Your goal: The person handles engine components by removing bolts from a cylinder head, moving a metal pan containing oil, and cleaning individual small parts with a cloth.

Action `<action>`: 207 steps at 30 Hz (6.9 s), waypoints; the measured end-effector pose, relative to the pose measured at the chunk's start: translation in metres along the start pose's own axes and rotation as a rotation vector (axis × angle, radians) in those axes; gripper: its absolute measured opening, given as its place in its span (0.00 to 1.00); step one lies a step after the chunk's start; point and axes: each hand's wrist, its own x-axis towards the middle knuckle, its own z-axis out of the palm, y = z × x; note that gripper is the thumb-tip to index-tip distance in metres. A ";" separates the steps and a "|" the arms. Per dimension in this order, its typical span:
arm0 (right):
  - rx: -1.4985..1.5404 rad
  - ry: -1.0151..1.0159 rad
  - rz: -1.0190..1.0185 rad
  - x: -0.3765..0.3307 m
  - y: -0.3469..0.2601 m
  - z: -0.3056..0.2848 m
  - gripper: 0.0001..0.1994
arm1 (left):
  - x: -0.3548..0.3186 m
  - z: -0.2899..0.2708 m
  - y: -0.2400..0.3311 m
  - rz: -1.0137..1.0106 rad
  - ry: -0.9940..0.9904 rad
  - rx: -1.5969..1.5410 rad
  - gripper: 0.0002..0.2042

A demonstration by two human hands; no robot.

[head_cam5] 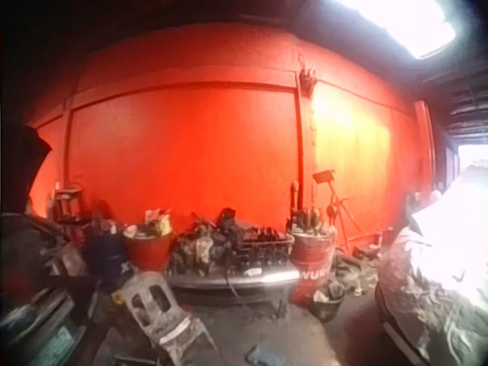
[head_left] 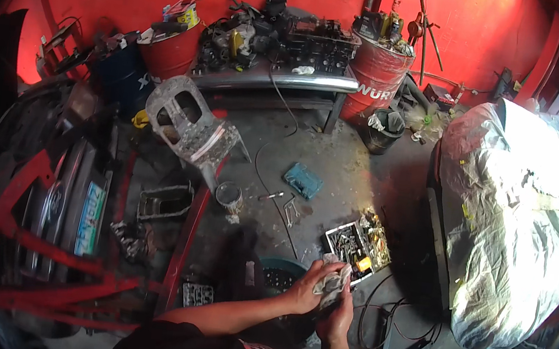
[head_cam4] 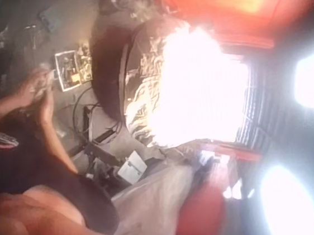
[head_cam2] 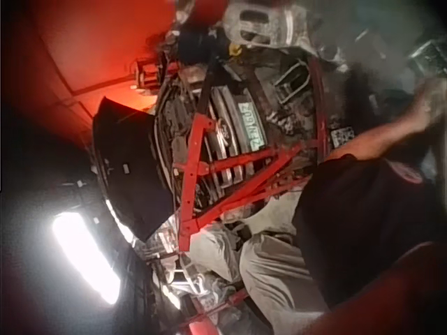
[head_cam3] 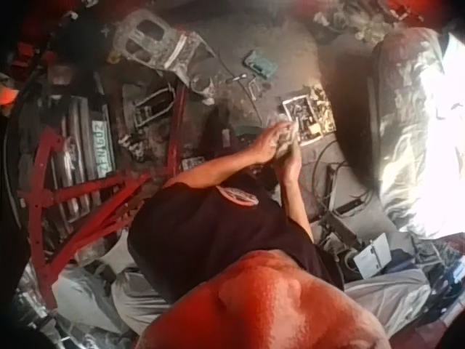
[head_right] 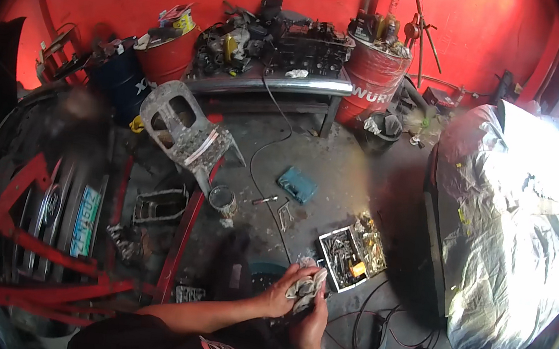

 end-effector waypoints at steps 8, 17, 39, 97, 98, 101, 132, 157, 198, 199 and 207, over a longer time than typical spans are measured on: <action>-0.905 0.002 0.091 0.228 0.029 0.177 0.18 | 0.201 -0.243 -0.149 -0.377 0.106 -0.492 0.16; -1.623 -0.553 -0.126 0.353 0.043 0.272 0.09 | 0.294 -0.338 -0.113 -0.325 0.233 0.133 0.12; 0.099 0.047 -0.028 0.720 -0.172 0.178 0.23 | 0.633 -0.241 -0.148 -0.178 -0.152 0.201 0.17; -0.998 -0.012 0.163 1.198 -0.301 0.230 0.12 | 1.222 -0.499 -0.241 0.050 0.534 0.751 0.08; -0.974 0.038 0.170 1.195 -0.300 0.222 0.11 | 1.224 -0.497 -0.236 0.070 0.466 0.822 0.08; -0.950 0.076 0.164 1.192 -0.300 0.205 0.11 | 1.226 -0.495 -0.234 -0.053 0.378 0.852 0.10; -0.806 -0.900 0.827 1.109 -0.388 0.049 0.18 | 1.249 -0.472 -0.240 -0.260 0.134 1.027 0.03; -0.870 -1.110 0.812 1.189 -0.421 -0.002 0.19 | 1.242 -0.449 -0.253 -0.578 0.351 1.286 0.06; -1.952 -0.674 -0.390 1.238 -0.355 0.356 0.09 | 1.158 -0.460 -0.242 -0.048 0.061 1.055 0.09; -1.628 -0.580 -0.243 1.234 -0.342 0.384 0.13 | 1.156 -0.468 -0.244 -0.023 0.055 1.027 0.09; -1.931 -0.490 -0.580 1.215 -0.262 0.466 0.08 | 1.126 -0.530 -0.249 0.197 0.240 0.712 0.17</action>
